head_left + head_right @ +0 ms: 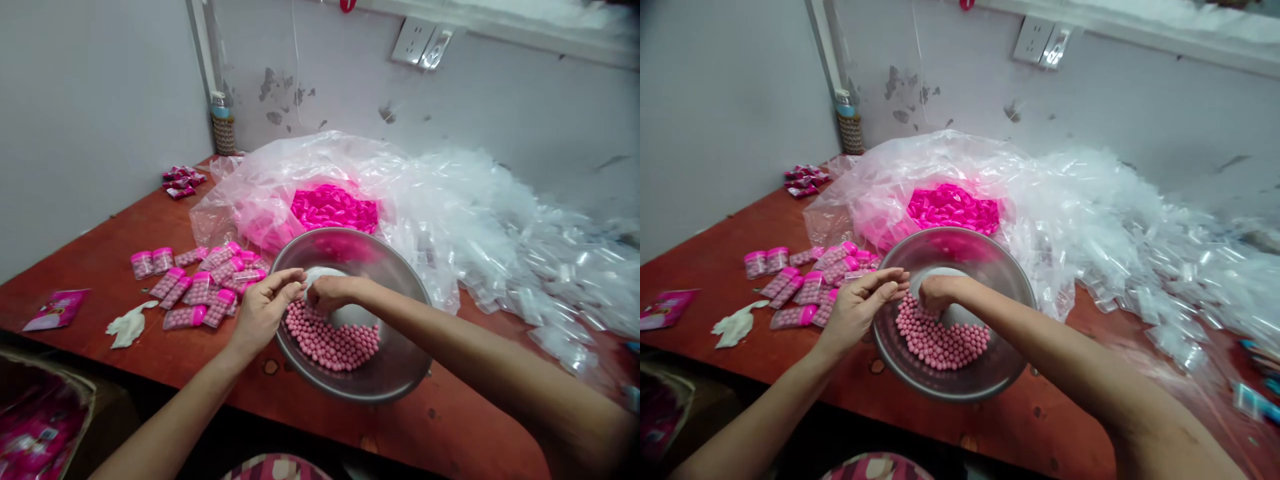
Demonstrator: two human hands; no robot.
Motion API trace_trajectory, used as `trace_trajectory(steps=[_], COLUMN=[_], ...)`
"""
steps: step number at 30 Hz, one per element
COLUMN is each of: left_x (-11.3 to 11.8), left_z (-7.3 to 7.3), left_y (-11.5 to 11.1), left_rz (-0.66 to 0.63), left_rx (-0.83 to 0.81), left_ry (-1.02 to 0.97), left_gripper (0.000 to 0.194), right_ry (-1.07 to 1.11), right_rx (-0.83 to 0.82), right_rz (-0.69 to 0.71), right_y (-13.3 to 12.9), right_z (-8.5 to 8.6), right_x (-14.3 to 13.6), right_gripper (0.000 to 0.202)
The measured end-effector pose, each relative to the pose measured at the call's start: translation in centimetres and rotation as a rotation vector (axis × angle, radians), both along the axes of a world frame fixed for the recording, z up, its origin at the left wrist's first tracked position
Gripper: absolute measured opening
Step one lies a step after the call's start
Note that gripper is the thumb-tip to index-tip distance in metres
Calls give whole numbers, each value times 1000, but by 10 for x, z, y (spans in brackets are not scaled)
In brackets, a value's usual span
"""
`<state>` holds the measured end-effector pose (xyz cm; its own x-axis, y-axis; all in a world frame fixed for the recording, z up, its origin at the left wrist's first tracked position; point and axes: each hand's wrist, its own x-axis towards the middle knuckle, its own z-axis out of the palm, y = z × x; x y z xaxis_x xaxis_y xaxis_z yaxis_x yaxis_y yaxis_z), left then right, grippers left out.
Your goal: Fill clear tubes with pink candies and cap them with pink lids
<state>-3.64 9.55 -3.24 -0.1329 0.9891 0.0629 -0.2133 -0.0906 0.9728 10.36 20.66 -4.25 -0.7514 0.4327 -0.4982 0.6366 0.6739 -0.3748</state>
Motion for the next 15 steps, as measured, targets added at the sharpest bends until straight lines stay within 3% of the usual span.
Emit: trace_trajectory(steps=[4, 7, 10, 12, 15], left_x=[-2, -6, -8, -6, 3], left_z=[1, 4, 6, 7, 9], left_y=[-2, -5, -7, -6, -2], left_rz=[8, 54, 128, 98, -47], left_rx=[-22, 3, 61, 64, 20], left_ry=[-34, -47, 59, 163, 259], left_gripper=[31, 31, 32, 37, 44], right_ry=[47, 129, 414, 627, 793], right_rx=[-99, -202, -510, -709, -757], right_rz=[23, -21, -208, -345, -480], right_y=[-3, -6, -10, -16, -27], right_z=[-5, -2, 11, 22, 36], right_x=[-19, -13, 7, 22, 42], right_gripper=[5, 12, 17, 21, 25])
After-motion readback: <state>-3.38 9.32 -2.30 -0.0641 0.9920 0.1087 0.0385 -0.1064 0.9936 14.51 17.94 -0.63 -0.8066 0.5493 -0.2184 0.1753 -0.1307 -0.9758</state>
